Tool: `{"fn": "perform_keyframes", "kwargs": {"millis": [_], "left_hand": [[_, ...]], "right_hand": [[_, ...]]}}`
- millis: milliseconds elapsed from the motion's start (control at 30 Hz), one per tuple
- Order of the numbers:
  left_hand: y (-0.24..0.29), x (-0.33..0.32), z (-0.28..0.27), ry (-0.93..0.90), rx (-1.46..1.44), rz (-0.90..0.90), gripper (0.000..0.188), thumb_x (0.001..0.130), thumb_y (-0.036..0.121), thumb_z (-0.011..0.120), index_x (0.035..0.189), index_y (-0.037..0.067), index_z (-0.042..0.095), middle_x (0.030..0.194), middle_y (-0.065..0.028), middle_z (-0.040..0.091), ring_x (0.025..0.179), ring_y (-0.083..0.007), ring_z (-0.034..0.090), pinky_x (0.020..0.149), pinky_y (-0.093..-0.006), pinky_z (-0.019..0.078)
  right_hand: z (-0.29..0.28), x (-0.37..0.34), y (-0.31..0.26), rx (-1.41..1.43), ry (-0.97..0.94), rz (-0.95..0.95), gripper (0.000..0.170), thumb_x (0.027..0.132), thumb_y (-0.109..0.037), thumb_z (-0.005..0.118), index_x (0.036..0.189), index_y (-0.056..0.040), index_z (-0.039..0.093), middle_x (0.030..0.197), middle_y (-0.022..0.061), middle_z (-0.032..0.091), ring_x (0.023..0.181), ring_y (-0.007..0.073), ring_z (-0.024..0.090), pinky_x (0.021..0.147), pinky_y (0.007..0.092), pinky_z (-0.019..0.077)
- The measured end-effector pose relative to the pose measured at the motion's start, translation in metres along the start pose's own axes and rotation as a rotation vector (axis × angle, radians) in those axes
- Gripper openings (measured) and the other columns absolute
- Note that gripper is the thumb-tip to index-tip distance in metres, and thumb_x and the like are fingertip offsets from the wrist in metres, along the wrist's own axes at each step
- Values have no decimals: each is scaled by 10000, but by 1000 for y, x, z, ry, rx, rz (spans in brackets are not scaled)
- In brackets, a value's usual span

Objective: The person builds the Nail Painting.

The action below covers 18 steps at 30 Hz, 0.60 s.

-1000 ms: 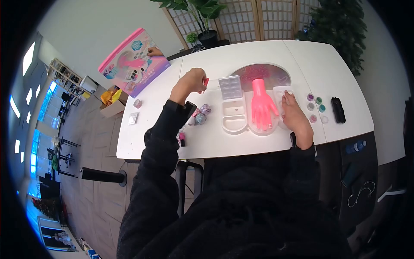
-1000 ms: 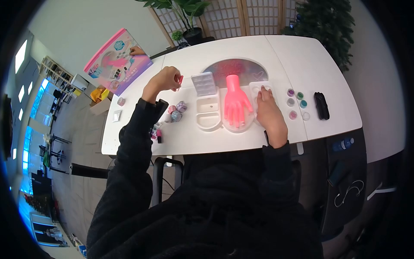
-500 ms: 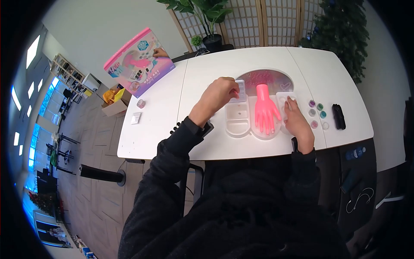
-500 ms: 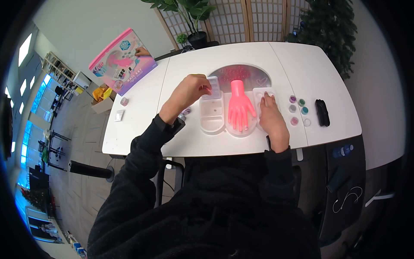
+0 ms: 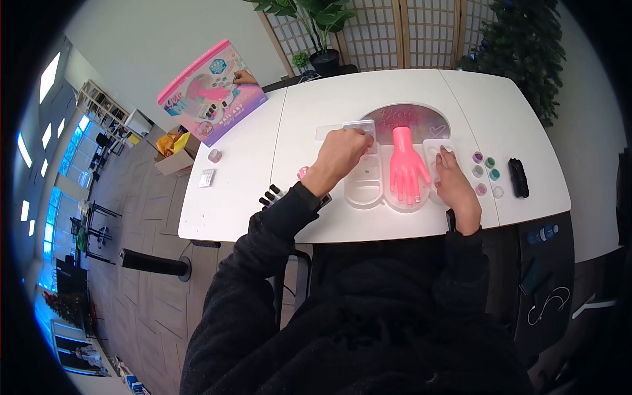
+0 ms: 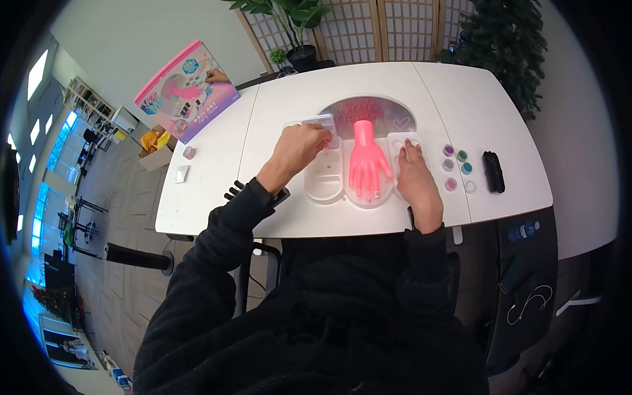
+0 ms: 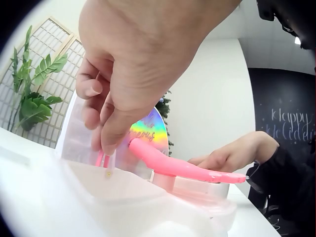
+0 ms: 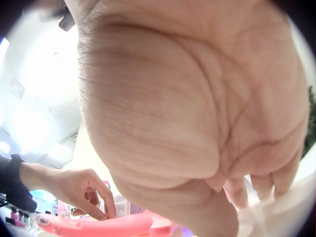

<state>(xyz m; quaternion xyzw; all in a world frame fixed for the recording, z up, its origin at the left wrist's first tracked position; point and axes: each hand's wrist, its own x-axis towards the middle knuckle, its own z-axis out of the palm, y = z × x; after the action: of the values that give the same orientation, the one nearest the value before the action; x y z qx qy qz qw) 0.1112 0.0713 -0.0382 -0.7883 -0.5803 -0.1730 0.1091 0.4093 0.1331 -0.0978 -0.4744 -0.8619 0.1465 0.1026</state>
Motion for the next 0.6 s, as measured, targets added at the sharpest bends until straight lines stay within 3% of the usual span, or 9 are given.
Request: {"fn": "perform_keyframes", "kwargs": {"millis": [133, 233, 300, 600], "left_hand": [[3, -1, 1, -89, 46, -34, 82, 875, 158, 715, 922, 112, 765, 847, -89, 741, 790, -300, 716, 682, -420, 558], [3, -1, 2, -67, 71, -20, 90, 870, 162, 723, 930, 121, 775, 833, -104, 745, 776, -304, 720, 681, -421, 561], [4, -3, -2, 66, -41, 5, 72, 826, 105, 667, 809, 85, 735, 728, -157, 693, 691, -362, 696, 619, -460, 546], [-1, -3, 4, 70, -47, -31, 73, 832, 98, 672, 825, 91, 745, 756, -161, 700, 716, -368, 696, 636, -475, 547]], "right_hand": [[-1, 0, -1, 9, -2, 5, 726, 855, 66, 685, 1518, 73, 389, 1683, 193, 234, 1547, 381, 259, 1227, 373, 353], [0, 0, -1, 7, 0, 7, 722, 859, 61, 684, 1518, 73, 390, 1684, 193, 232, 1548, 380, 258, 1230, 373, 345], [1, -1, 0, 7, 1, 6, 721, 860, 59, 683, 1518, 73, 390, 1685, 193, 230, 1548, 381, 257, 1232, 373, 341], [-1, -2, -3, -24, 4, 1, 711, 867, 59, 662, 1521, 75, 384, 1683, 205, 227, 1547, 391, 254, 1236, 378, 335]]}}
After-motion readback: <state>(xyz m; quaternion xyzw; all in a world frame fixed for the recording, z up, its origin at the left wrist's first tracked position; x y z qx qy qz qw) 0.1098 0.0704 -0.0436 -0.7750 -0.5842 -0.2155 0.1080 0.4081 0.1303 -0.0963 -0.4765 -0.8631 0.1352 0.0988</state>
